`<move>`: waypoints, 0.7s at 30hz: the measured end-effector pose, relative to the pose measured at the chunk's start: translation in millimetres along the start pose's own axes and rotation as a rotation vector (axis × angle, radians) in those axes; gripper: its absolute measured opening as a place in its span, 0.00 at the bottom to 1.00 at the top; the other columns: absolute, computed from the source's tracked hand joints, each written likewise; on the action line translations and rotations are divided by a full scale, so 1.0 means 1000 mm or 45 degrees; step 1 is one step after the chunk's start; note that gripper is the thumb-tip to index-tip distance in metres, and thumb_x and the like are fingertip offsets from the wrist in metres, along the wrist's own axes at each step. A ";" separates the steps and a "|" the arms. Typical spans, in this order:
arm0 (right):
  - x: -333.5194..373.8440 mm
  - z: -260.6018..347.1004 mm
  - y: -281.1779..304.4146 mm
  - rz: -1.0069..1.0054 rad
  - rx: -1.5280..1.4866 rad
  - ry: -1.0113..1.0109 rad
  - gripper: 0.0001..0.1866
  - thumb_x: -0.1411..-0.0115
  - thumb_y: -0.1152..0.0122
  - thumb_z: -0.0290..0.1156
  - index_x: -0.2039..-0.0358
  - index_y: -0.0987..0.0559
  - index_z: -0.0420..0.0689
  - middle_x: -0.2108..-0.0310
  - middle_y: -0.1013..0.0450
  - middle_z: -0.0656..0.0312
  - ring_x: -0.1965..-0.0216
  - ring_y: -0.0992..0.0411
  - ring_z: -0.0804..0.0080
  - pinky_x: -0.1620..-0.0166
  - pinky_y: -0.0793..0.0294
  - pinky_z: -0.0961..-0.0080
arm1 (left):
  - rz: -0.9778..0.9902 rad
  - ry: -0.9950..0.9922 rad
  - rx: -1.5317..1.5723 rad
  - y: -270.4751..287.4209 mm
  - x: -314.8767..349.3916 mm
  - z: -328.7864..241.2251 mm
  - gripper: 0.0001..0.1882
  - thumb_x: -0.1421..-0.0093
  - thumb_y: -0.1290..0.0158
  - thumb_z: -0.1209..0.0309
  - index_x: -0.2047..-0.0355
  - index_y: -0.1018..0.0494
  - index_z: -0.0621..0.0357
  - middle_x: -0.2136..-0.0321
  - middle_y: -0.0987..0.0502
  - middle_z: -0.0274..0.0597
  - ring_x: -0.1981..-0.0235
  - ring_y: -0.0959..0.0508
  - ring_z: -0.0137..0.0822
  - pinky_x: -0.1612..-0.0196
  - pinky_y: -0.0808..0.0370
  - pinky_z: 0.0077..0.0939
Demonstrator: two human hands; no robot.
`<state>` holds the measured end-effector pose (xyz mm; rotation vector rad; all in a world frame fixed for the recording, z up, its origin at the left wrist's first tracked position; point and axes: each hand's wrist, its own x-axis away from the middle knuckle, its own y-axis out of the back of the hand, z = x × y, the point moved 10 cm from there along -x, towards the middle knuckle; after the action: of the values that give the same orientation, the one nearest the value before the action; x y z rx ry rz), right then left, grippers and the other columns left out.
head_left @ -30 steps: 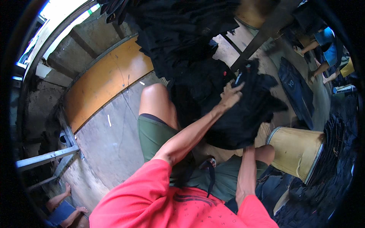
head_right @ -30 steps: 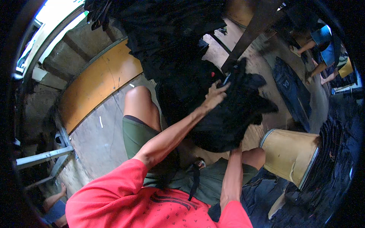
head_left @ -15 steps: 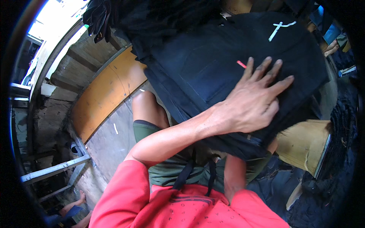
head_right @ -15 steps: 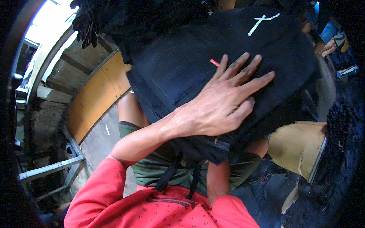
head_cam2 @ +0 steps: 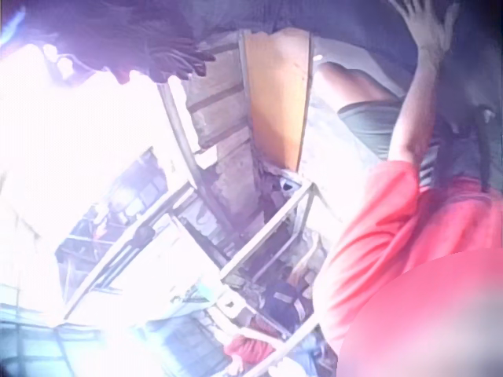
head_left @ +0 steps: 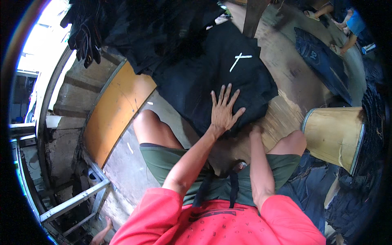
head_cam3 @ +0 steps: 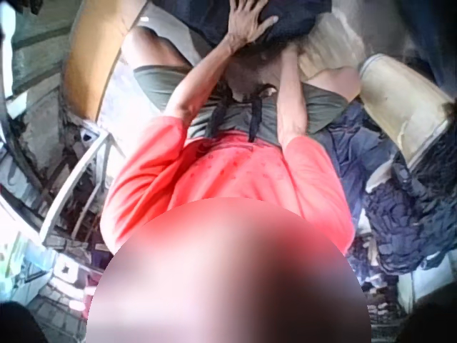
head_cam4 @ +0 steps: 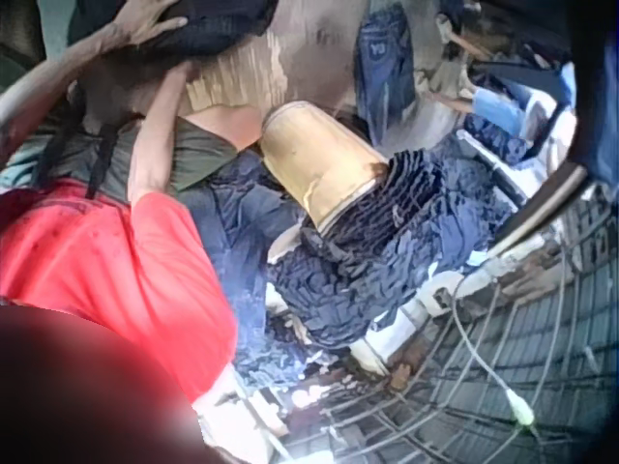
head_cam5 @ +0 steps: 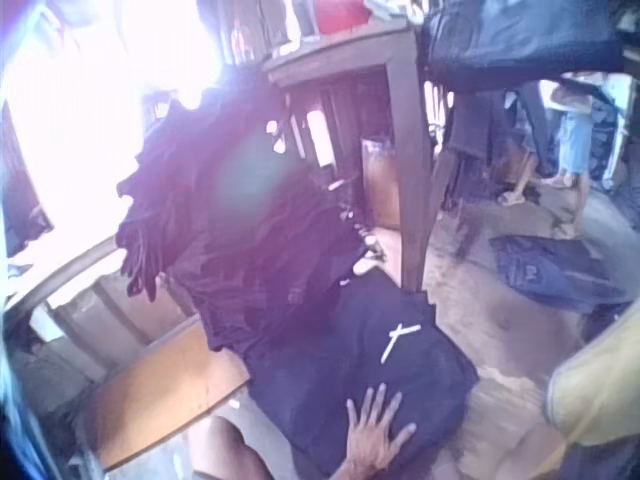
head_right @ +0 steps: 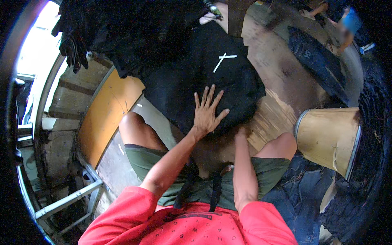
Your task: The person uses a handheld electric thread trimmer to remove loose threads and fabric pills from black cargo pants. They repeatedly trim the waistband, pockets, and leg seams, then place the finished pants on a pile.
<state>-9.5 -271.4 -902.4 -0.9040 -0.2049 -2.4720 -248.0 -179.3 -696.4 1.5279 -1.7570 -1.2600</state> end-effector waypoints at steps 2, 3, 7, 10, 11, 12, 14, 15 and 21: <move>-0.006 0.079 0.022 -0.136 0.115 0.383 0.34 0.21 0.47 0.52 0.26 0.28 0.39 0.25 0.32 0.50 0.28 0.33 0.56 0.26 0.37 0.61 | 0.020 0.001 -0.031 0.001 0.000 -0.006 0.44 0.26 0.54 0.34 0.18 0.43 0.41 0.17 0.51 0.49 0.16 0.54 0.55 0.18 0.67 0.71; -0.004 0.126 0.016 -0.099 0.163 0.634 0.34 0.21 0.47 0.52 0.26 0.28 0.39 0.25 0.32 0.50 0.28 0.33 0.56 0.26 0.38 0.61 | 0.020 -0.002 -0.052 0.003 0.001 -0.008 0.44 0.26 0.54 0.34 0.18 0.43 0.41 0.16 0.51 0.49 0.16 0.54 0.54 0.18 0.67 0.70; 0.010 0.241 -0.099 0.350 0.783 0.989 0.47 0.29 0.41 0.65 0.22 0.34 0.44 0.23 0.36 0.46 0.23 0.38 0.51 0.22 0.42 0.58 | 0.073 0.000 0.001 0.011 0.001 -0.009 0.43 0.27 0.54 0.34 0.19 0.39 0.41 0.17 0.48 0.48 0.16 0.53 0.55 0.17 0.66 0.68; 0.019 0.243 -0.198 0.573 1.281 0.908 0.61 0.40 0.40 0.81 0.17 0.41 0.54 0.20 0.40 0.44 0.20 0.44 0.44 0.21 0.43 0.52 | 0.014 -0.053 0.035 0.034 -0.004 -0.001 0.40 0.28 0.47 0.38 0.23 0.33 0.43 0.18 0.46 0.49 0.19 0.44 0.55 0.19 0.55 0.61; 0.026 0.232 -0.216 0.596 1.317 0.920 0.64 0.44 0.42 0.85 0.17 0.41 0.58 0.20 0.42 0.43 0.19 0.45 0.41 0.21 0.43 0.49 | 0.018 -0.057 0.038 0.041 -0.006 0.005 0.39 0.28 0.46 0.38 0.24 0.32 0.43 0.18 0.45 0.49 0.20 0.43 0.55 0.19 0.52 0.59; 0.018 0.205 -0.214 0.533 1.687 0.710 0.63 0.42 0.46 0.85 0.16 0.43 0.58 0.19 0.43 0.43 0.20 0.44 0.38 0.21 0.46 0.39 | -0.248 -0.159 -0.077 0.067 -0.008 0.005 0.37 0.30 0.42 0.42 0.26 0.28 0.42 0.18 0.45 0.49 0.21 0.41 0.54 0.22 0.49 0.58; 0.030 0.188 -0.211 0.415 1.728 0.855 0.60 0.42 0.49 0.87 0.17 0.41 0.66 0.25 0.33 0.40 0.24 0.37 0.36 0.23 0.39 0.45 | -0.160 -0.023 -0.222 0.068 -0.021 0.035 0.43 0.31 0.47 0.33 0.22 0.33 0.37 0.16 0.51 0.48 0.17 0.52 0.57 0.20 0.59 0.67; 0.029 0.166 -0.196 0.415 1.778 0.702 0.59 0.42 0.49 0.86 0.17 0.40 0.66 0.25 0.33 0.39 0.25 0.36 0.36 0.24 0.38 0.45 | -0.097 0.028 -0.252 0.064 -0.027 0.049 0.45 0.31 0.50 0.29 0.21 0.36 0.35 0.16 0.54 0.48 0.16 0.56 0.58 0.19 0.63 0.70; 0.068 0.194 -0.115 -0.481 1.825 1.080 0.64 0.46 0.31 0.78 0.19 0.37 0.51 0.22 0.39 0.39 0.20 0.43 0.41 0.21 0.47 0.42 | 0.050 0.040 -0.260 0.026 -0.024 0.083 0.49 0.32 0.57 0.23 0.18 0.43 0.30 0.15 0.58 0.47 0.15 0.63 0.58 0.20 0.71 0.74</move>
<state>-2.4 -140.3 -706.6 0.7932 -1.5944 -1.9439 -324.1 -131.4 -706.9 1.3833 -1.5776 -1.3436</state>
